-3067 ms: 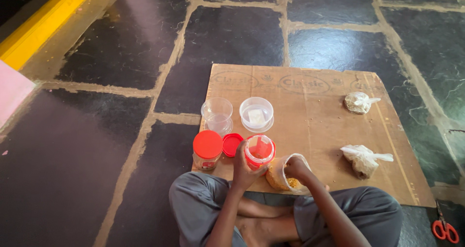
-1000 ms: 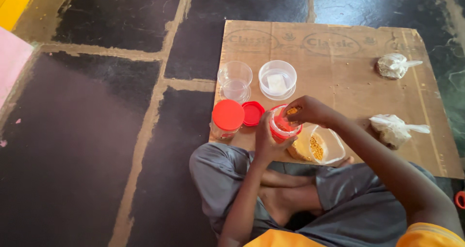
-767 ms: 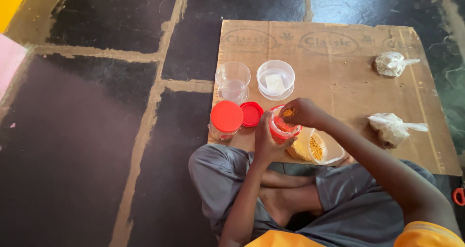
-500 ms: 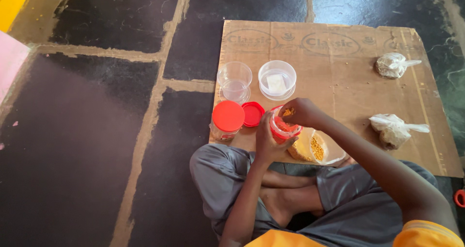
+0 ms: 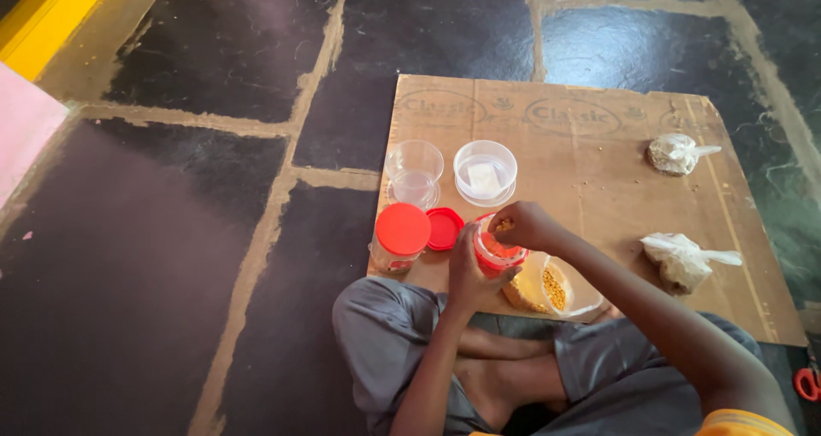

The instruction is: The person sits on the floor and repeatedly scoops yellow grains from a plastic bag into a red-lidded container using their right hand. The task involves holding the container steady with the left hand while transferring the contents by hand.

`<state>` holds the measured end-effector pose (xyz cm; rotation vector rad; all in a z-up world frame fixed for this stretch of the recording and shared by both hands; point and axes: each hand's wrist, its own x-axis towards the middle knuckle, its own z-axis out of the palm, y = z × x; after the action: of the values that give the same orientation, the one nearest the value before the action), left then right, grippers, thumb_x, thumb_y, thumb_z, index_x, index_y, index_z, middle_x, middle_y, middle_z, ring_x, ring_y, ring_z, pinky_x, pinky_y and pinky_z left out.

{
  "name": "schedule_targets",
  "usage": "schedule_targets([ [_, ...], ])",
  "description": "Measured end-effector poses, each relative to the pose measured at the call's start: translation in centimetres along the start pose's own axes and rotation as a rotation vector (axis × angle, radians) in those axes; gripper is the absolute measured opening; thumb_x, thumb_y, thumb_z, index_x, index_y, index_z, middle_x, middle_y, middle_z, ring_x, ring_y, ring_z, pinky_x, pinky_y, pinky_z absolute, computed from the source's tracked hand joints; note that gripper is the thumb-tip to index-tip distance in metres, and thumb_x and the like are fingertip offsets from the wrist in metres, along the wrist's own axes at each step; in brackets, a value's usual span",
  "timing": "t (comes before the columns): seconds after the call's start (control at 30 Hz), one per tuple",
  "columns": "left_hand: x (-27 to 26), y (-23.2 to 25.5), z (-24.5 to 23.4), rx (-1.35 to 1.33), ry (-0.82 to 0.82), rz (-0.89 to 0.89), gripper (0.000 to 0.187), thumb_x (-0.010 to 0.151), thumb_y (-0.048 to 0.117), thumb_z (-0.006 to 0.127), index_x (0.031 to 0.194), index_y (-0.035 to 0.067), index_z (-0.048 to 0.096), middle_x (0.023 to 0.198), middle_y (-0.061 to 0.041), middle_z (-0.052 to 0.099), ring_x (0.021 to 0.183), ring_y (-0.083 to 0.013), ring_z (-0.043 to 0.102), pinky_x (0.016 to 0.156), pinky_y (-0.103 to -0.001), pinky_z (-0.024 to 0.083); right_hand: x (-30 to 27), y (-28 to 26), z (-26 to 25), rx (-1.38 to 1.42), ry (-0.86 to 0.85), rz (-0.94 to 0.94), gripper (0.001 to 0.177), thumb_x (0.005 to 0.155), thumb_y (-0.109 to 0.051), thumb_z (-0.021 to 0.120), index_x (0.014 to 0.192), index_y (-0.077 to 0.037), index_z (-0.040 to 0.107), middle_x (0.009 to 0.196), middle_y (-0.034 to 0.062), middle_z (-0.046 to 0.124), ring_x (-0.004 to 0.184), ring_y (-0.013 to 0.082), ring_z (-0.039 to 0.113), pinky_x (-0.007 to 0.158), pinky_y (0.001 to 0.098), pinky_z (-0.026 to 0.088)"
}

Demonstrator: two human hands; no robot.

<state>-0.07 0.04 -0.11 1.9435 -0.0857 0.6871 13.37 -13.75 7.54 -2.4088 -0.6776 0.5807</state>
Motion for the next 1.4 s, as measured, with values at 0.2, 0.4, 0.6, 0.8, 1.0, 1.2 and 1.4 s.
schedule_targets([
  [0.2, 0.1, 0.2, -0.1, 0.015, -0.011, -0.009, 0.105, 0.072, 0.045, 0.093, 0.149, -0.001, 0.039, 0.151, -0.025, 0.049, 0.140, -0.0413, 0.050, 0.116, -0.049, 0.043, 0.2, 0.5, 0.3, -0.045, 0.022, -0.021, 0.025, 0.072, -0.019, 0.080, 0.096, -0.009, 0.080, 0.087, 0.0123, 0.079, 0.077, 0.0236, 0.077, 0.072, 0.0362, 0.061],
  [0.4, -0.1, -0.2, 0.1, 0.032, 0.022, 0.058, 0.107, 0.072, 0.045, 0.094, 0.150, -0.003, 0.037, 0.151, -0.026, 0.048, 0.139, -0.0421, 0.050, 0.116, -0.049, 0.043, -0.4, 0.9, 2.1, -0.156, 0.120, -0.137, 0.027, 0.073, -0.020, 0.080, 0.095, -0.006, 0.073, 0.090, 0.0147, 0.076, 0.084, 0.0328, 0.074, 0.075, 0.0413, 0.059],
  [0.6, -0.2, -0.4, 0.3, -0.028, -0.015, -0.005, 0.107, 0.072, 0.044, 0.093, 0.150, -0.002, 0.036, 0.150, -0.024, 0.049, 0.138, -0.0408, 0.052, 0.114, -0.048, 0.045, -1.6, 0.2, 2.4, -0.271, 0.137, -0.213, 0.025, 0.075, -0.021, 0.079, 0.094, -0.006, 0.072, 0.098, 0.0158, 0.072, 0.092, 0.0357, 0.070, 0.081, 0.0448, 0.056],
  [0.8, -0.2, -0.6, 0.4, 0.015, -0.007, 0.003, 0.107, 0.070, 0.042, 0.094, 0.149, -0.001, 0.038, 0.150, -0.025, 0.048, 0.140, -0.0421, 0.049, 0.114, -0.049, 0.043, -2.3, -0.7, 1.9, -0.287, 0.155, -0.280, 0.031, 0.073, -0.019, 0.078, 0.101, -0.007, 0.073, 0.102, 0.0164, 0.071, 0.094, 0.0372, 0.068, 0.083, 0.0466, 0.054],
  [1.0, -0.2, -0.8, 0.3, -0.045, -0.022, 0.008, 0.106, 0.071, 0.041, 0.093, 0.151, -0.001, 0.037, 0.151, -0.024, 0.049, 0.141, -0.0412, 0.049, 0.116, -0.048, 0.043, -3.0, -1.8, 1.8, -0.228, 0.138, -0.189, 0.030, 0.075, -0.021, 0.075, 0.103, -0.012, 0.077, 0.097, 0.0136, 0.076, 0.089, 0.0344, 0.071, 0.081, 0.0456, 0.056],
  [1.2, -0.1, -0.5, 0.3, 0.001, -0.032, -0.013, 0.106, 0.070, 0.040, 0.093, 0.150, -0.001, 0.037, 0.150, -0.024, 0.049, 0.140, -0.0404, 0.050, 0.115, -0.047, 0.043, -3.0, -1.8, 1.7, -0.283, 0.141, -0.226, 0.019, 0.079, -0.023, 0.075, 0.092, -0.010, 0.078, 0.094, 0.0127, 0.077, 0.092, 0.0335, 0.071, 0.083, 0.0447, 0.056],
  [1.4, 0.1, -0.5, 0.1, -0.051, -0.044, -0.060, 0.108, 0.068, 0.041, 0.094, 0.150, -0.001, 0.038, 0.149, -0.023, 0.050, 0.139, -0.0390, 0.052, 0.115, -0.047, 0.044, -3.0, -1.3, 1.4, -0.200, 0.118, -0.249, 0.023, 0.078, -0.023, 0.076, 0.093, -0.006, 0.074, 0.093, 0.0134, 0.076, 0.090, 0.0336, 0.071, 0.080, 0.0440, 0.056],
])
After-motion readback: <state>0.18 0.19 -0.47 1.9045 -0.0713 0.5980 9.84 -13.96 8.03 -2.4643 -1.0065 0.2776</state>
